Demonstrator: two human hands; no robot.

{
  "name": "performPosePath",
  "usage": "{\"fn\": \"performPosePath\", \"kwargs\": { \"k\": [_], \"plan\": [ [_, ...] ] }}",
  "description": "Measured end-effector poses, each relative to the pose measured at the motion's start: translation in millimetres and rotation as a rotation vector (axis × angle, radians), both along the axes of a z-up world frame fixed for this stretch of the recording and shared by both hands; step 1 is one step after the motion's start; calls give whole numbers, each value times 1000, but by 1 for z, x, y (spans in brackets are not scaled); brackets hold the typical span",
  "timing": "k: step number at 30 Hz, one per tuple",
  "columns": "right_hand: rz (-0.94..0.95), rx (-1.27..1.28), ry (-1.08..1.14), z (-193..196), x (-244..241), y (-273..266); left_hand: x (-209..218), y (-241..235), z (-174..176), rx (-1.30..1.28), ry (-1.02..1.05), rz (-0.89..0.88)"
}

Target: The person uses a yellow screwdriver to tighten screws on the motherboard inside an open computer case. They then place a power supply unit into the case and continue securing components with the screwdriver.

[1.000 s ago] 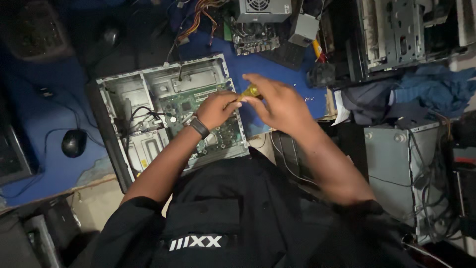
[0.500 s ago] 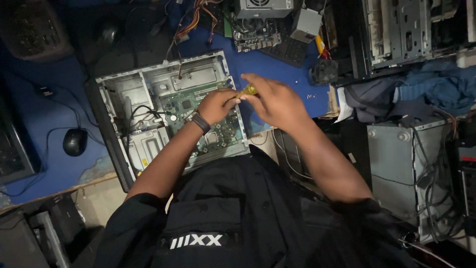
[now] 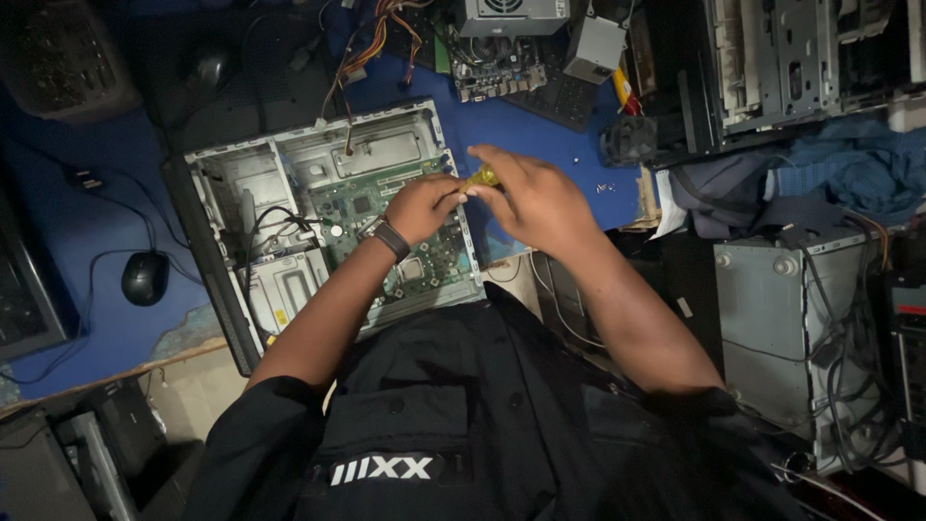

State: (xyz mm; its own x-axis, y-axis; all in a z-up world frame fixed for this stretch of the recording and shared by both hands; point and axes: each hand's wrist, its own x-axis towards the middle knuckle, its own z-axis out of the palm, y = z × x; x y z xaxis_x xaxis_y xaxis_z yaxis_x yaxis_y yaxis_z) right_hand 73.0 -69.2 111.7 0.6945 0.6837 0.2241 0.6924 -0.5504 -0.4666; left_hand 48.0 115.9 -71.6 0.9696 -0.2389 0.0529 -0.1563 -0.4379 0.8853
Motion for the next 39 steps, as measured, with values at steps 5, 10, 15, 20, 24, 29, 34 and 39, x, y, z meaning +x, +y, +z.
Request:
{"fn": "performPosePath", "kwargs": {
  "k": [5,10,15,20,24,29,34,39],
  "plan": [
    [10,-51,0,-4,1,0,0,1,-2,-12,-16,-14],
    [55,-9,-88,0,0,2,-2,2,-6,3,-55,-16],
    [101,-33,-115,20,-6,2,-3,2,7,112,-17,-4],
    [-143,-674,-145,33,-3,17,-9,-4,31,-51,-56,11],
    [21,-338,-185,47,-5,20,-9,-4,41,-32,-264,-27],
    [-34,-510,-53,57,-9,26,-10,-5,43,-71,-200,-28],
    [29,-469,-97,63,-2,18,-7,-7,45,49,-218,-22],
    [90,-586,-47,65,-3,16,-12,-6,47,5,-242,11]
  ]
}}
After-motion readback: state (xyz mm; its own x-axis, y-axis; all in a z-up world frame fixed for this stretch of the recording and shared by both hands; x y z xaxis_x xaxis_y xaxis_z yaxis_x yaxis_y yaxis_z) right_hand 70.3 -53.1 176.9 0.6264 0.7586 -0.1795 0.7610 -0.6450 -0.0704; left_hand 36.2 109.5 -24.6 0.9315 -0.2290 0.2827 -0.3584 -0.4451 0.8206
